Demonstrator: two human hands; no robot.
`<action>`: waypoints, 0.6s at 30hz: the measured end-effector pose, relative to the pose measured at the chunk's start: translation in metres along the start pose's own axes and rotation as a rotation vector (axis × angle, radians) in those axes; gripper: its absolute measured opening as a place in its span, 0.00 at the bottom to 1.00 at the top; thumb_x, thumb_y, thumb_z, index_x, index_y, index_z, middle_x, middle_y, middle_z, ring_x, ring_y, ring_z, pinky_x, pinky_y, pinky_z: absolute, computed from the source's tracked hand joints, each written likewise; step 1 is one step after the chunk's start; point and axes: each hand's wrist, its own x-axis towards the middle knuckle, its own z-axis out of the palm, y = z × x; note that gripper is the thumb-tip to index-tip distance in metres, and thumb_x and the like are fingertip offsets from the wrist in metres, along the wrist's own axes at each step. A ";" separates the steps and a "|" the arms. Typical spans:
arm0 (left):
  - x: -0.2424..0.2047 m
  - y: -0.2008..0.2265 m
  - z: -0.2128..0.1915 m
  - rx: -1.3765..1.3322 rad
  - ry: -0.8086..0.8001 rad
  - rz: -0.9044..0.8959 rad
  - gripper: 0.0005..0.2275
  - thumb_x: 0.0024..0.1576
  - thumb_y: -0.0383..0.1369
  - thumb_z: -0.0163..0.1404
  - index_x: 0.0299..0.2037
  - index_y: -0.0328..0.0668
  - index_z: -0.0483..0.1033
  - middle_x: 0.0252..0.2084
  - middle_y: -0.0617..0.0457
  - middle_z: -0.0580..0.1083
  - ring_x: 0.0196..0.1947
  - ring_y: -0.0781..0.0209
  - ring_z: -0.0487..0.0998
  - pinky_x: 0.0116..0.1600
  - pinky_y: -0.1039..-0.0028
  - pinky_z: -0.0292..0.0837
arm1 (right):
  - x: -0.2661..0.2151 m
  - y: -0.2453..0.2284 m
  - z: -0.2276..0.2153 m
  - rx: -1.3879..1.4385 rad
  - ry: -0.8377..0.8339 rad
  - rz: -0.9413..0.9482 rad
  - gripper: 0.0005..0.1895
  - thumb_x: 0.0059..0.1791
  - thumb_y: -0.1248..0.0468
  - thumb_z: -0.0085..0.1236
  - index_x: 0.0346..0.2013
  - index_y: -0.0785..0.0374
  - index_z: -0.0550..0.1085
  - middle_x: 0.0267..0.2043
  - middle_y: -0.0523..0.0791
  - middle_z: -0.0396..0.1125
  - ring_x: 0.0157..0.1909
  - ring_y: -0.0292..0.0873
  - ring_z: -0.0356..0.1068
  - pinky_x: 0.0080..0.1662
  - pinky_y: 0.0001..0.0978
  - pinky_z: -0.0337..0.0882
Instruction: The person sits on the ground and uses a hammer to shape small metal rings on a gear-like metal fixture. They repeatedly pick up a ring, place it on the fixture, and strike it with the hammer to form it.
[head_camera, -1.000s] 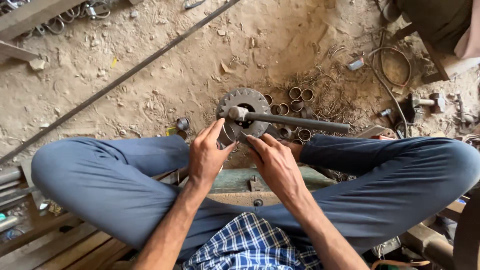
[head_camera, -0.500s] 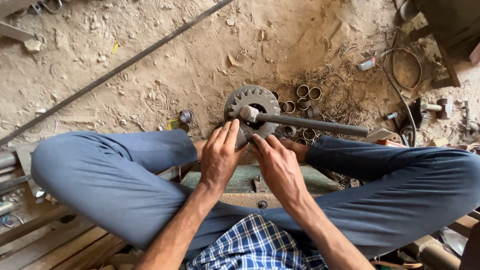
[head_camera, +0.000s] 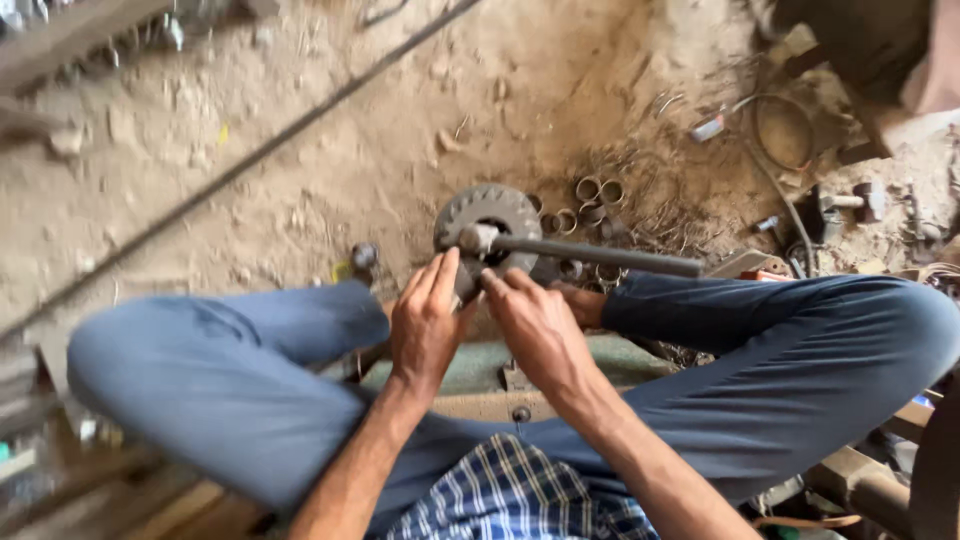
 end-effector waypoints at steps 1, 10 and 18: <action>0.002 0.001 -0.003 -0.017 0.025 0.016 0.27 0.46 0.30 0.66 0.57 0.29 0.74 0.52 0.37 0.78 0.51 0.39 0.79 0.53 0.59 0.76 | 0.003 -0.005 0.005 0.011 0.063 -0.110 0.24 0.47 0.73 0.52 0.59 0.66 0.70 0.39 0.52 0.68 0.36 0.56 0.74 0.34 0.45 0.74; 0.011 0.006 -0.001 0.030 -0.058 -0.032 0.26 0.45 0.33 0.65 0.53 0.27 0.76 0.49 0.36 0.78 0.48 0.39 0.79 0.51 0.58 0.75 | -0.010 0.001 0.009 0.058 0.200 -0.174 0.20 0.47 0.73 0.54 0.55 0.69 0.71 0.41 0.54 0.68 0.37 0.58 0.73 0.37 0.47 0.72; 0.019 0.013 -0.012 -0.047 -0.099 -0.171 0.21 0.46 0.36 0.65 0.49 0.41 0.78 0.36 0.40 0.80 0.37 0.41 0.82 0.42 0.58 0.76 | -0.004 0.003 -0.001 0.076 0.182 -0.185 0.18 0.48 0.74 0.52 0.53 0.68 0.71 0.42 0.53 0.68 0.35 0.57 0.74 0.35 0.46 0.73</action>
